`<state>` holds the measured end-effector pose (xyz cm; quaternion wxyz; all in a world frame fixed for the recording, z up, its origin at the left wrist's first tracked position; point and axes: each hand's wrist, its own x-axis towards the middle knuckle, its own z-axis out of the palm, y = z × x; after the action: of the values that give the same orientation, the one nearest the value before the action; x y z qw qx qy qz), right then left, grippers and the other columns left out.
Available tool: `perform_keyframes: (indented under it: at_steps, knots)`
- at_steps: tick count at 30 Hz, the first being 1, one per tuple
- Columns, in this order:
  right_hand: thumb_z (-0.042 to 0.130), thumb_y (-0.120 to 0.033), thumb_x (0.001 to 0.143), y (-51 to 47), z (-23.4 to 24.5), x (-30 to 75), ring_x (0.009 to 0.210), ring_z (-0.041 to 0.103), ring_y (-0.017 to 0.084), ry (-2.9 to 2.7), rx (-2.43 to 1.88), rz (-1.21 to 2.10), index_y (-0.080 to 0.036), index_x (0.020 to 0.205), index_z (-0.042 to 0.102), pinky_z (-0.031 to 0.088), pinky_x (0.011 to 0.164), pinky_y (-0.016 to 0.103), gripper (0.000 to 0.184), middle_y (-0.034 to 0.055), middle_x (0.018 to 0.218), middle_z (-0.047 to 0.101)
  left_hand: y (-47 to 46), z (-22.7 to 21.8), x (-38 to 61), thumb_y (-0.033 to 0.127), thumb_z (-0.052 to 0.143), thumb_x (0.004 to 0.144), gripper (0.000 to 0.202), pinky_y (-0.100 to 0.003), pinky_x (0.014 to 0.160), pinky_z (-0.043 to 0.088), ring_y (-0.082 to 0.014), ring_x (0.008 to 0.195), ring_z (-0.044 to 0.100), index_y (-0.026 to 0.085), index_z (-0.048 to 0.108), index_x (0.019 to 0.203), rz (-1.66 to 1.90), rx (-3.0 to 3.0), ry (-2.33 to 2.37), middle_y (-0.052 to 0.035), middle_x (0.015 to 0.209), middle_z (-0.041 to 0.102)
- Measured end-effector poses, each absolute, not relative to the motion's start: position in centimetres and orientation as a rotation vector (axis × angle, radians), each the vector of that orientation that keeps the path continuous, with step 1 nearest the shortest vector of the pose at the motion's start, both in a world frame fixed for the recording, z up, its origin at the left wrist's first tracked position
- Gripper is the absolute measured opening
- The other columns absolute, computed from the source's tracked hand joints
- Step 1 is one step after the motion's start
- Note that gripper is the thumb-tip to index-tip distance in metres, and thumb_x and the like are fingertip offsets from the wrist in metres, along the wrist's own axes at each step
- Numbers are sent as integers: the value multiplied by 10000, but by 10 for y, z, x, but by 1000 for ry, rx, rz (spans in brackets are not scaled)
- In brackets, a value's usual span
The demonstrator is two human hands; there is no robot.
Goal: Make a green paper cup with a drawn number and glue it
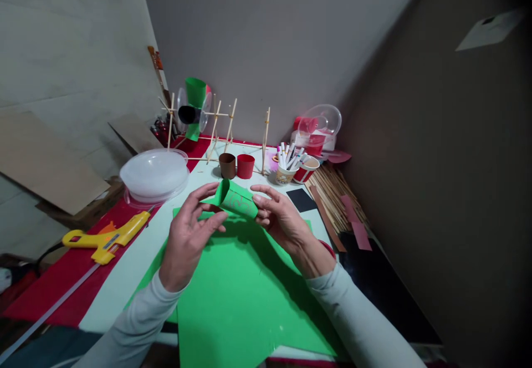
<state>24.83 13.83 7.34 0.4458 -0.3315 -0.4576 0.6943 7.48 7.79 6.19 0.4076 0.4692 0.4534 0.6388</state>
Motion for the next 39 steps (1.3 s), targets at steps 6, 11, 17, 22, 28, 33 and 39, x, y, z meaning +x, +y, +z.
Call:
perform_keyframes:
  at_steps: [6,11,17,22,28,33,39]
  knots:
    - [728,-479,776,134,71,249,503,412,93,-1398,-858,1704,-196,1050,582,324,500,228,420,-85,604,445,84,52,71,353,814,768,226,-268,764,583,-173,950,657,192,695,873,1644,1286,1206,-77,1300,601]
    - [723,-354,867,141,84,272,740,566,162,-1765,-934,1327,-197,1022,658,422,679,283,231,24,849,663,82,56,66,367,760,819,220,-348,937,547,-250,1146,641,201,709,954,1567,1321,1171,-89,1355,627]
    - [671,-314,955,131,105,277,940,586,171,-2216,-717,891,-268,1305,606,468,886,317,359,65,1260,608,76,66,69,341,744,826,158,-408,1025,484,-284,1177,621,215,660,871,1438,1501,1230,-97,1262,657]
    - [611,-312,997,127,103,269,1001,612,193,-2497,-759,550,-203,1146,678,486,872,303,196,105,1193,612,78,60,72,307,704,852,102,-447,1096,400,-280,1206,587,240,626,852,1422,1743,1340,-92,1207,668]
    - [610,-239,999,163,100,271,849,628,180,-2478,-1016,329,-153,1010,692,482,788,300,120,78,976,672,82,49,71,307,616,927,408,-451,1054,461,-254,1252,571,240,526,1319,1472,1743,1507,-109,1413,574]
    - [604,-276,1003,213,89,263,953,676,198,-2443,-1304,160,-142,1123,666,563,868,401,190,70,1076,690,83,44,67,327,597,924,290,-508,1077,455,-281,1290,555,241,612,1200,1449,1779,1535,-110,1380,603]
    - [636,-347,983,248,70,243,1059,671,233,-2495,-1530,57,-166,1260,619,583,893,444,331,96,1255,650,81,41,69,315,585,917,202,-561,1128,414,-294,1313,554,254,659,1094,1383,1824,1555,-109,1383,601]
